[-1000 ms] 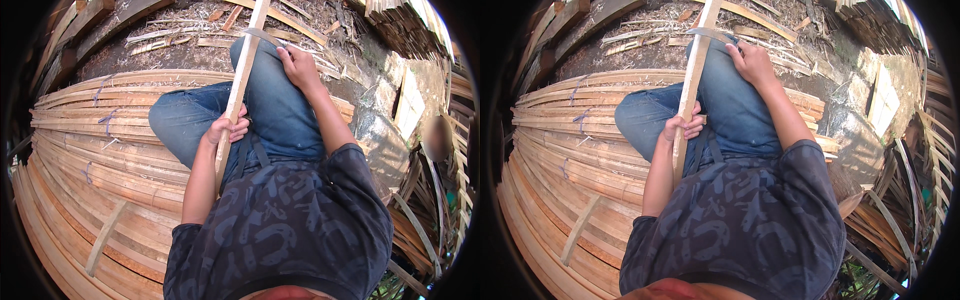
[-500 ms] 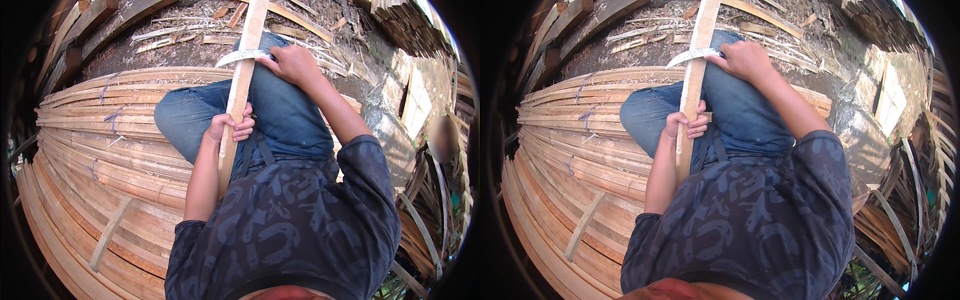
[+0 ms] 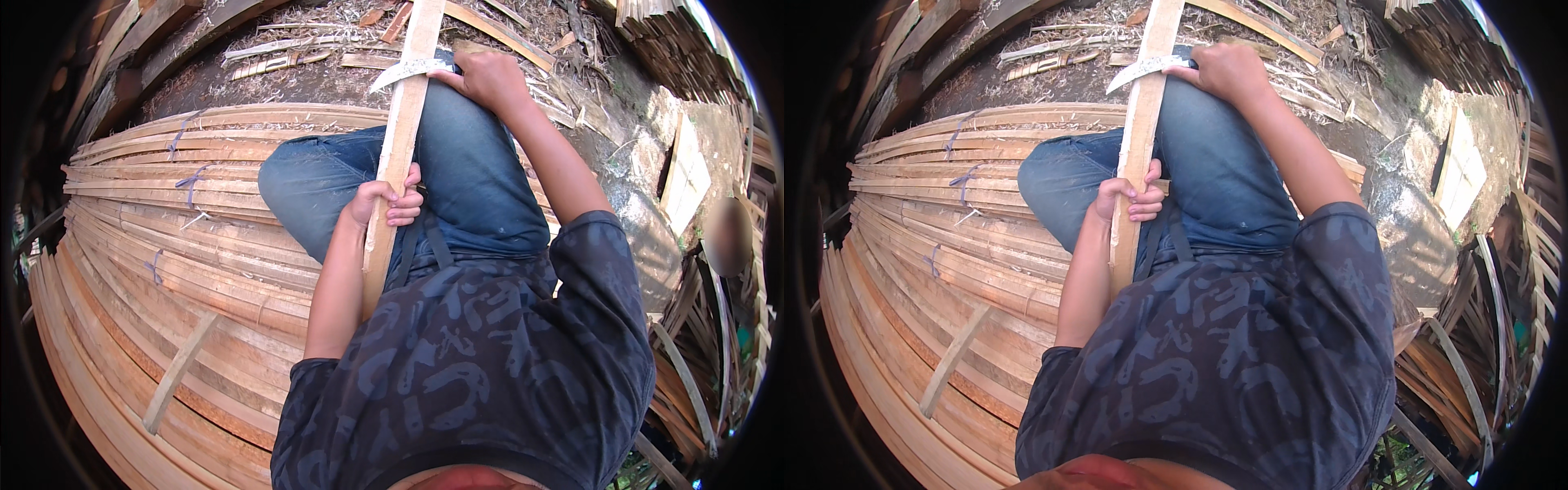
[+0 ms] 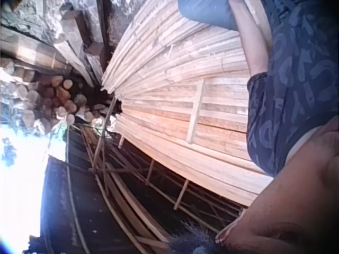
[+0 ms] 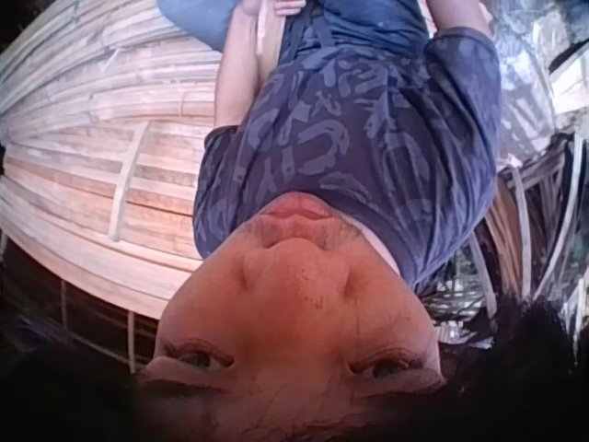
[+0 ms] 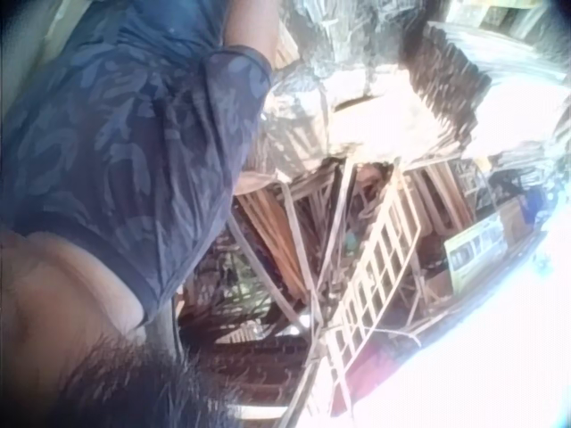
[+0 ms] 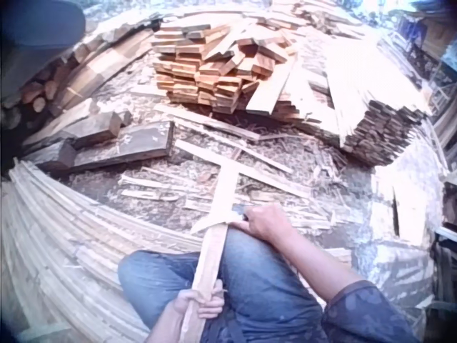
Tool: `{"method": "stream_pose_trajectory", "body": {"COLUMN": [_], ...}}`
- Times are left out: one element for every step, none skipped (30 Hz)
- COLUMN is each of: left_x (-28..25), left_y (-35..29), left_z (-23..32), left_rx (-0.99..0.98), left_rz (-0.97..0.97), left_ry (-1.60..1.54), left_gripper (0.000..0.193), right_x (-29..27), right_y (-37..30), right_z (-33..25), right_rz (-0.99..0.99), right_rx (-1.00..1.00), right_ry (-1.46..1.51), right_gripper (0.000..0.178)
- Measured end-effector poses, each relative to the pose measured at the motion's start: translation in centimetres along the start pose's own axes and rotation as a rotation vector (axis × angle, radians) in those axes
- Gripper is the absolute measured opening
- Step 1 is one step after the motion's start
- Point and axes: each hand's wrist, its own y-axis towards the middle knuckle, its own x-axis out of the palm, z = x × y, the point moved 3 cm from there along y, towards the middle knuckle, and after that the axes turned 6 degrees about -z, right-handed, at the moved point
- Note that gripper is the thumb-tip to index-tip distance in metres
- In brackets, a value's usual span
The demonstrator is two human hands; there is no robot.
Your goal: The person sits cross-legged on the ground and uses a curved knife to shave thin strips from a long wooden stick. They hold the stick with their left hand and repeatedly scrape the blade along its length to remove the outer layer.
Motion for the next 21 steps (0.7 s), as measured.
{"method": "stream_pose_trajectory", "body": {"left_x": [0.0, 0.0, 0.0, 0.2, 0.2, 0.1, -0.1, -0.1, -0.2, -0.2, -0.2, 0.0, -0.1, -0.2, -0.2, -0.2, -0.2, -0.1, -0.1, -0.1, -0.1], "left_y": [0.0, -0.1, -0.1, 0.0, 0.0, 0.1, 0.2, 0.1, 0.1, 0.0, 0.1, 0.2, 0.1, 0.0, 0.0, 0.0, 0.0, 0.2, 0.1, 0.2, 0.1], "left_z": [0.0, -0.1, -0.1, -0.1, -0.1, -0.2, -0.3, -0.3, -0.4, -0.4, -0.3, -0.2, -0.3, -0.5, -0.4, -0.4, -0.4, -0.3, -0.3, -0.2, -0.3], "left_rx": [0.005, 0.009, 0.006, 0.012, 0.011, 0.014, 0.017, 0.02, 0.022, 0.026, 0.026, 0.02, 0.014, 0.015, 0.014, 0.014, 0.017, 0.019, 0.028, 0.029, 0.033], "left_rz": [0.002, 0.003, 0.006, 0.021, 0.01, -0.006, -0.022, -0.014, -0.016, -0.007, -0.007, -0.007, -0.003, 0.009, 0.017, 0.026, 0.027, 0.024, 0.025, 0.019, 0.024], "left_ry": [0.001, 0.003, 0.007, -0.022, -0.026, -0.036, -0.046, -0.049, -0.051, -0.055, -0.057, -0.06, -0.065, -0.055, -0.04, -0.026, -0.016, -0.005, 0.006, -0.006, -0.018], "left_gripper": [0.027, 0.027, 0.027, 0.027, 0.027, 0.026, 0.026, 0.026, 0.027, 0.027, 0.027, 0.027, 0.027, 0.027, 0.027, 0.027, 0.027, 0.027, 0.027, 0.027, 0.027], "right_x": [0.4, -0.2, -0.3, -0.1, 0.2, 0.0, -0.1, -0.3, -0.3, -0.9, -1.4, -1.3, -2.0, -1.8, -1.8, -1.6, -1.1, -0.5, -0.7, -0.7, -0.5], "right_y": [0.8, 1.8, 2.4, 2.6, 2.7, 2.6, 2.3, 1.9, 1.3, 0.6, 0.0, -0.8, -1.3, -1.2, -1.2, -0.7, 0.4, 2.1, 3.9, 4.5, 4.9], "right_z": [0.8, 2.7, 3.5, 3.8, 3.9, 3.6, 3.3, 2.9, 2.6, 1.6, 0.7, -0.1, -1.4, -1.9, -2.0, -1.5, -0.6, 1.6, 4.4, 5.2, 5.1], "right_rz": [0.02, 0.031, 0.048, 0.072, 0.095, 0.069, 0.044, 0.018, 0.051, 0.001, -0.049, 0.03, -0.127, -0.134, -0.136, -0.109, -0.082, 0.007, 0.049, 0.014, -0.022], "right_rx": [0.069, 0.07, 0.064, 0.041, 0.019, 0.024, 0.031, 0.038, 0.012, -0.018, -0.048, -0.142, -0.112, -0.127, -0.14, -0.147, -0.155, -0.007, 0.053, 0.048, 0.04], "right_ry": [0.006, -0.012, -0.082, -0.112, -0.143, -0.113, -0.085, -0.057, -0.018, -0.009, 0.001, -0.026, 0.02, 0.029, 0.035, -0.005, -0.045, -0.017, -0.041, -0.08, -0.108], "right_gripper": [0.07, 0.072, 0.072, 0.072, 0.072, 0.071, 0.071, 0.071, 0.07, 0.07, 0.07, 0.068, 0.067, 0.067, 0.067, 0.068, 0.068, 0.07, 0.072, 0.073, 0.075]}}
